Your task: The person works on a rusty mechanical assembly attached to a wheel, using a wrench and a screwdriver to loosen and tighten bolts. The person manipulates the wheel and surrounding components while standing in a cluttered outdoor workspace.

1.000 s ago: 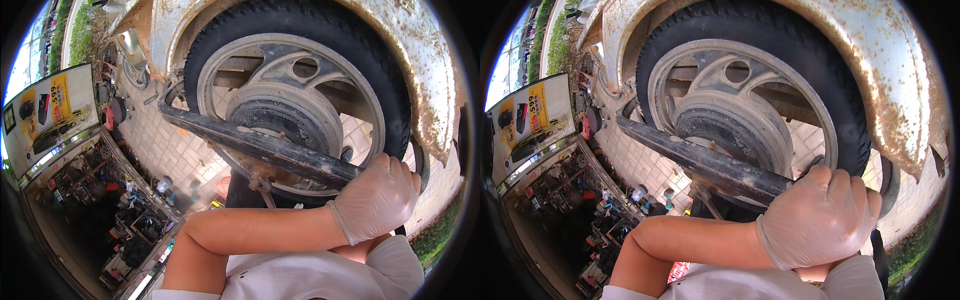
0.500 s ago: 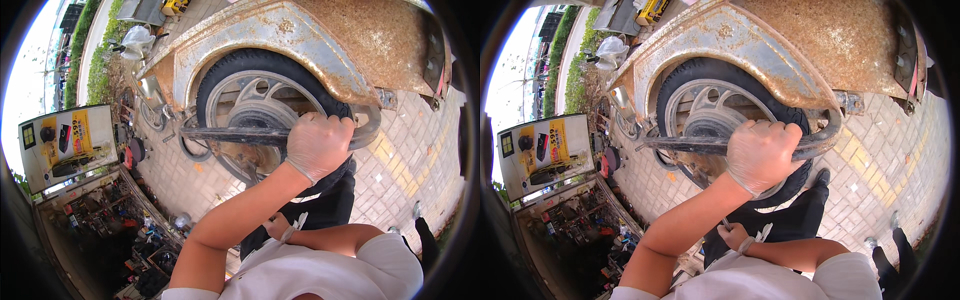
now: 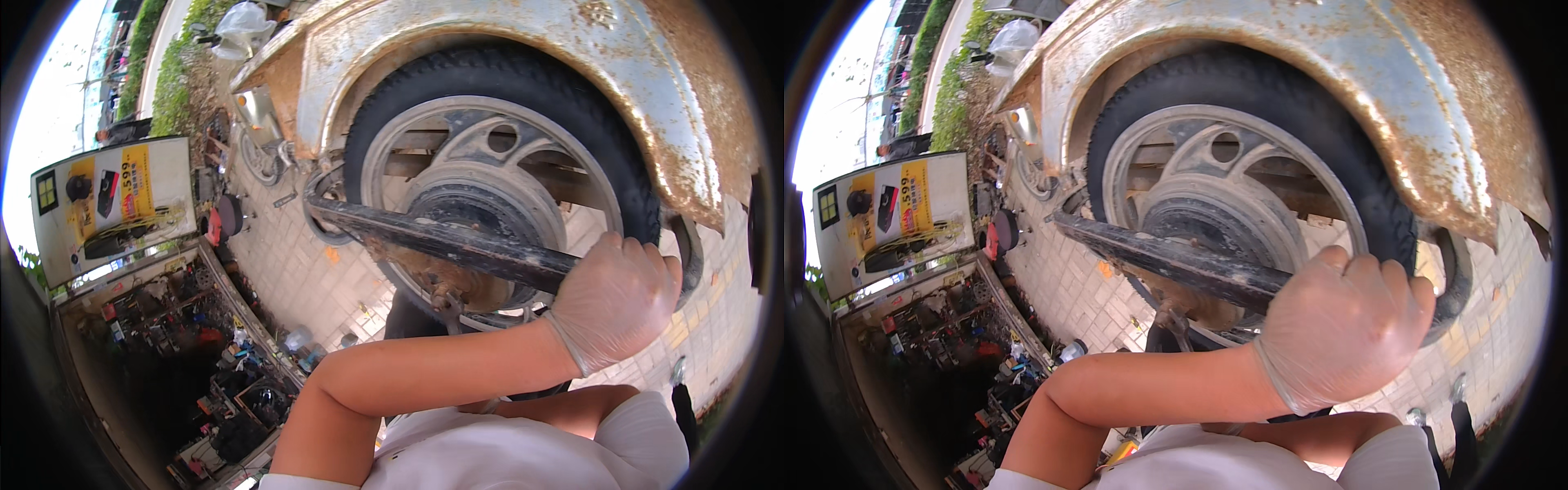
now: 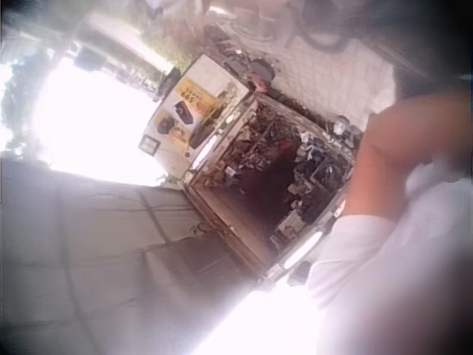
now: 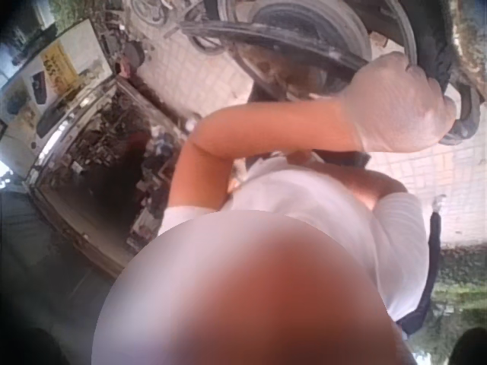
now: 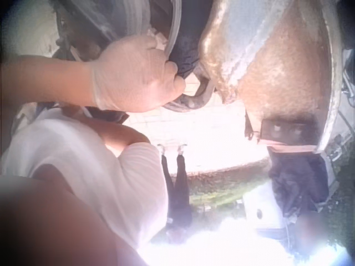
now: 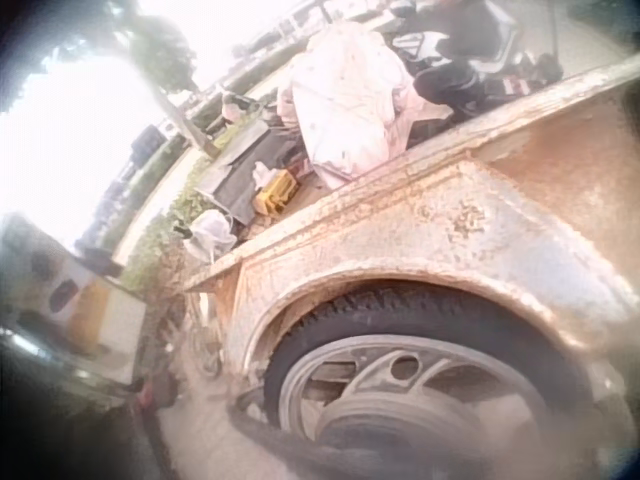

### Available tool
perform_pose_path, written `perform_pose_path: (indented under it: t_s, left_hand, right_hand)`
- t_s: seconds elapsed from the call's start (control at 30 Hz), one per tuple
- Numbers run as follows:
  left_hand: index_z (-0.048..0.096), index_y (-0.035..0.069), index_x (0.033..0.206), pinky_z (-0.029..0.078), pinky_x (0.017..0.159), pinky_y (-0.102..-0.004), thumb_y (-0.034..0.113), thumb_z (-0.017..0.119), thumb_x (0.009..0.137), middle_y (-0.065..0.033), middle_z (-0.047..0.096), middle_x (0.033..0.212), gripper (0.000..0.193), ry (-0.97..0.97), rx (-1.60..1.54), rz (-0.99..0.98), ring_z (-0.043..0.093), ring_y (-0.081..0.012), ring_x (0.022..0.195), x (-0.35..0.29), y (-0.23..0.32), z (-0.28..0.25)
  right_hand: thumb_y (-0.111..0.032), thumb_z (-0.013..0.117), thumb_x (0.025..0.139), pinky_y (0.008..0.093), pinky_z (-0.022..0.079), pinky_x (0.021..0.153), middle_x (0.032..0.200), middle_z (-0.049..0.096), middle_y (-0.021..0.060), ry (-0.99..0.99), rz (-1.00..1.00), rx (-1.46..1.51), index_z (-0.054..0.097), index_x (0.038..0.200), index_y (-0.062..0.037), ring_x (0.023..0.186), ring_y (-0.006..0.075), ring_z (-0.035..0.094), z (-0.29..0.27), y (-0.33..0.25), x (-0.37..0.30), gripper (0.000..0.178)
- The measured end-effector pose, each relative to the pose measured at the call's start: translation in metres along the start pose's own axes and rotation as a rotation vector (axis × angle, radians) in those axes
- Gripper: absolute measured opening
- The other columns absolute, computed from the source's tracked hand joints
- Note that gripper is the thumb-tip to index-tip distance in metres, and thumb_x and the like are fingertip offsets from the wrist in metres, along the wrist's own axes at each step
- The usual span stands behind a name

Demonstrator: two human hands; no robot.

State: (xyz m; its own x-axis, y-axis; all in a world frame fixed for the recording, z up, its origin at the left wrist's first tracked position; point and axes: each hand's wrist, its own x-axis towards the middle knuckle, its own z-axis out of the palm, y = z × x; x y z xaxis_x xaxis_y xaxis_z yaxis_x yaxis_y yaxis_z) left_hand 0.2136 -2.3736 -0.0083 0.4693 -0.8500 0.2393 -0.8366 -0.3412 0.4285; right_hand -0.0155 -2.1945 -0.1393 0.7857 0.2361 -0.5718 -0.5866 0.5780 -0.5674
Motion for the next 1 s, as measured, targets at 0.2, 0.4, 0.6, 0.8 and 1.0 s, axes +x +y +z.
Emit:
perform_pose_path:
  t_s: [0.2, 0.4, 0.6, 0.8, 1.0]
  left_hand:
    - [0.054, 0.011, 0.068, 0.044, 0.056, -0.0340, 0.025, 0.062, 0.071, -0.0054, 0.056, 0.059, 0.017, -0.018, 0.064, -0.030, 0.059, -0.0223, 0.056, 0.001, 0.006, -0.004]
    - [0.057, 0.011, 0.072, 0.049, 0.057, -0.0391, 0.044, 0.067, 0.073, -0.0080, 0.063, 0.066, 0.035, -0.140, 0.077, -0.084, 0.064, -0.0265, 0.061, 0.015, 0.010, -0.011]
    - [0.061, 0.007, 0.098, 0.042, 0.089, -0.0430, 0.044, 0.070, 0.074, -0.0122, 0.062, 0.101, 0.044, -0.239, 0.022, -0.062, 0.056, -0.0290, 0.105, 0.004, 0.015, -0.048]
    - [0.062, 0.009, 0.109, 0.038, 0.095, -0.0435, 0.035, 0.071, 0.076, -0.0102, 0.060, 0.107, 0.043, 0.282, -0.376, -0.107, 0.053, -0.0332, 0.106, -0.155, -0.040, -0.090]
    - [0.064, 0.002, 0.099, 0.047, 0.080, -0.0352, 0.025, 0.061, 0.090, -0.0126, 0.066, 0.092, 0.024, 0.088, -0.824, -1.015, 0.061, -0.0256, 0.088, -0.356, -0.196, -0.055]
  right_hand:
    - [-0.016, 0.058, 0.087, 0.0259, 0.037, 0.051, 0.071, 0.056, -0.0002, -0.017, 0.143, 0.498, 0.059, 0.080, -0.0040, 0.062, 0.0080, 0.050, -0.009, 0.009, 0.019, 0.013]
    - [-0.034, 0.062, 0.088, 0.0294, 0.029, 0.032, 0.044, 0.043, 0.0006, 0.199, 0.252, 0.075, 0.047, 0.060, -0.0101, 0.032, 0.0134, 0.041, -0.004, -0.051, -0.004, 0.040]
    - [-0.028, 0.067, 0.087, 0.0270, 0.032, 0.036, 0.052, 0.047, 0.0015, 0.194, 0.192, -0.049, 0.051, 0.067, -0.0054, 0.038, 0.0109, 0.043, -0.014, -0.071, -0.007, 0.034]
    - [-0.033, 0.068, 0.085, 0.0279, 0.035, 0.040, 0.049, 0.049, 0.0019, 0.458, 0.224, -0.405, 0.057, 0.062, -0.0059, 0.040, 0.0108, 0.047, -0.022, -0.073, -0.045, 0.037]
    - [-0.037, 0.064, 0.085, 0.0306, 0.045, 0.046, 0.052, 0.055, 0.0048, 0.830, 0.377, -0.730, 0.064, 0.074, 0.0002, 0.044, 0.0141, 0.054, 0.041, -0.041, -0.100, 0.038]
